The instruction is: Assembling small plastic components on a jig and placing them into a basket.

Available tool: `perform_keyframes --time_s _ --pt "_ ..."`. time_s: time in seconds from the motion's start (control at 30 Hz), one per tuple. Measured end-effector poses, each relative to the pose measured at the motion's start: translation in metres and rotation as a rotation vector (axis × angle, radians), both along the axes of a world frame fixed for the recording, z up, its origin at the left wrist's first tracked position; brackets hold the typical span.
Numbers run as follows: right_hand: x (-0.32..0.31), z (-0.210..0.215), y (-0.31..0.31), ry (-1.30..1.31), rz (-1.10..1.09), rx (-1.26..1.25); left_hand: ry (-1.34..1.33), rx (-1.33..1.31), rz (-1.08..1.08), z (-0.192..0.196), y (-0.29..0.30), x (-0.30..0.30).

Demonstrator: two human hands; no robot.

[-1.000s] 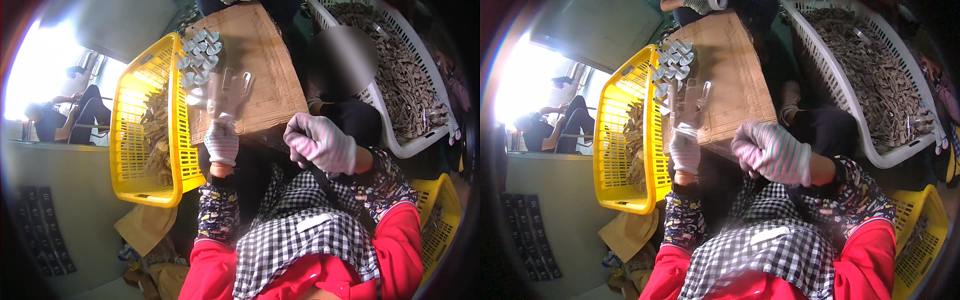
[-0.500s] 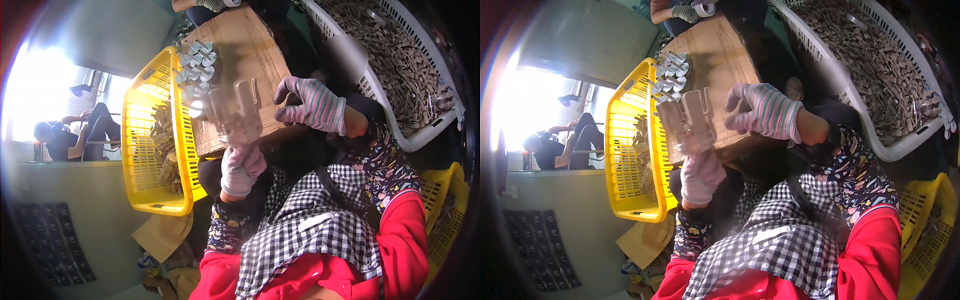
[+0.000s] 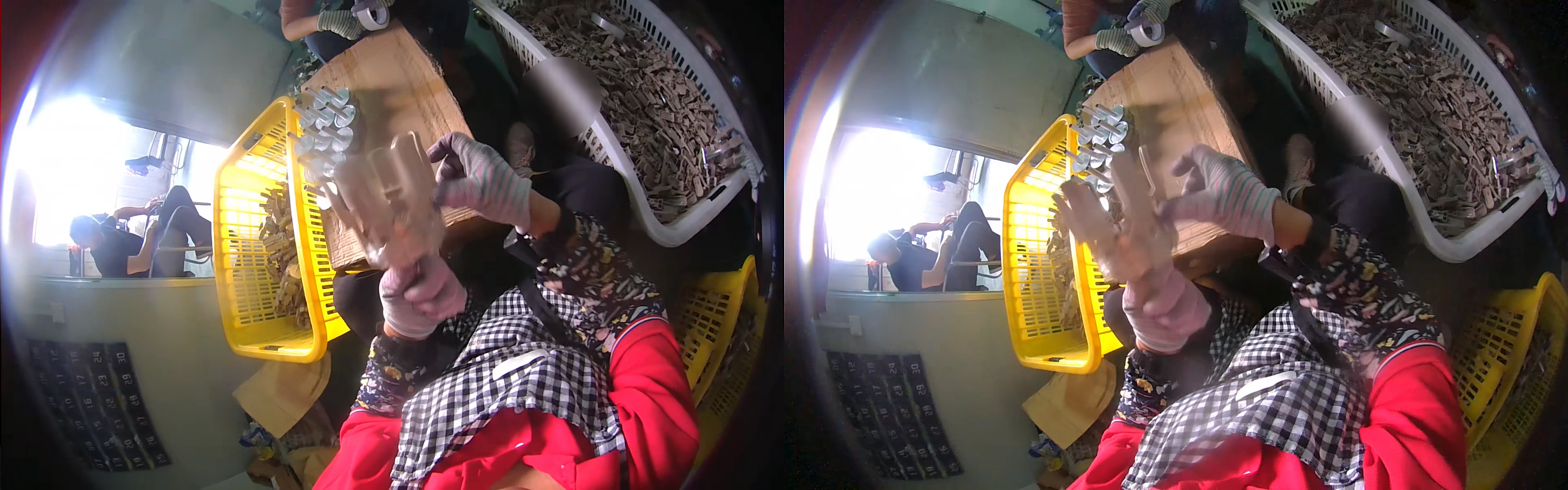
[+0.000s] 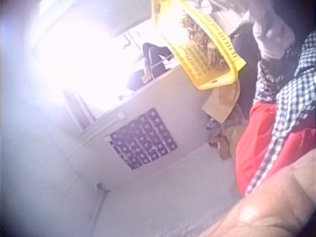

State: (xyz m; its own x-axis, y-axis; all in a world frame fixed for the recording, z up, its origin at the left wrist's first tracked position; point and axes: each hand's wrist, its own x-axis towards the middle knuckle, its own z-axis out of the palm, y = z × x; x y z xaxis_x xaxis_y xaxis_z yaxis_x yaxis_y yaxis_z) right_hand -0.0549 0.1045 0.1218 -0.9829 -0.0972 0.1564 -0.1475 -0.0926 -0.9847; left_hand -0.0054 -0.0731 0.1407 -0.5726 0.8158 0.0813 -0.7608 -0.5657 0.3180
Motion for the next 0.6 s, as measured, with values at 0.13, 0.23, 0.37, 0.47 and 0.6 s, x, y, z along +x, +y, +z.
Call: perform_keyframes --time_s 0.13,0.23,0.37,0.47,0.6 --pt "0.009 -0.011 -0.017 -0.157 -0.132 -0.462 0.796 -1.128 1.109 -0.036 -0.001 -0.029" --pt "0.045 0.022 -0.067 0.208 -0.42 -0.1 0.832 -1.066 1.083 -0.043 0.016 -0.024" --pt "0.042 0.053 -0.031 0.006 -0.129 0.07 0.913 -0.951 1.0 -0.048 0.029 -0.011" --pt "0.017 -0.027 -0.009 -0.273 0.679 -0.905 0.19 -0.372 0.222 -0.029 0.021 0.011" --pt "0.014 -0.043 -0.017 -0.225 0.521 -0.667 0.209 -0.15 -0.101 -0.021 0.004 0.005"
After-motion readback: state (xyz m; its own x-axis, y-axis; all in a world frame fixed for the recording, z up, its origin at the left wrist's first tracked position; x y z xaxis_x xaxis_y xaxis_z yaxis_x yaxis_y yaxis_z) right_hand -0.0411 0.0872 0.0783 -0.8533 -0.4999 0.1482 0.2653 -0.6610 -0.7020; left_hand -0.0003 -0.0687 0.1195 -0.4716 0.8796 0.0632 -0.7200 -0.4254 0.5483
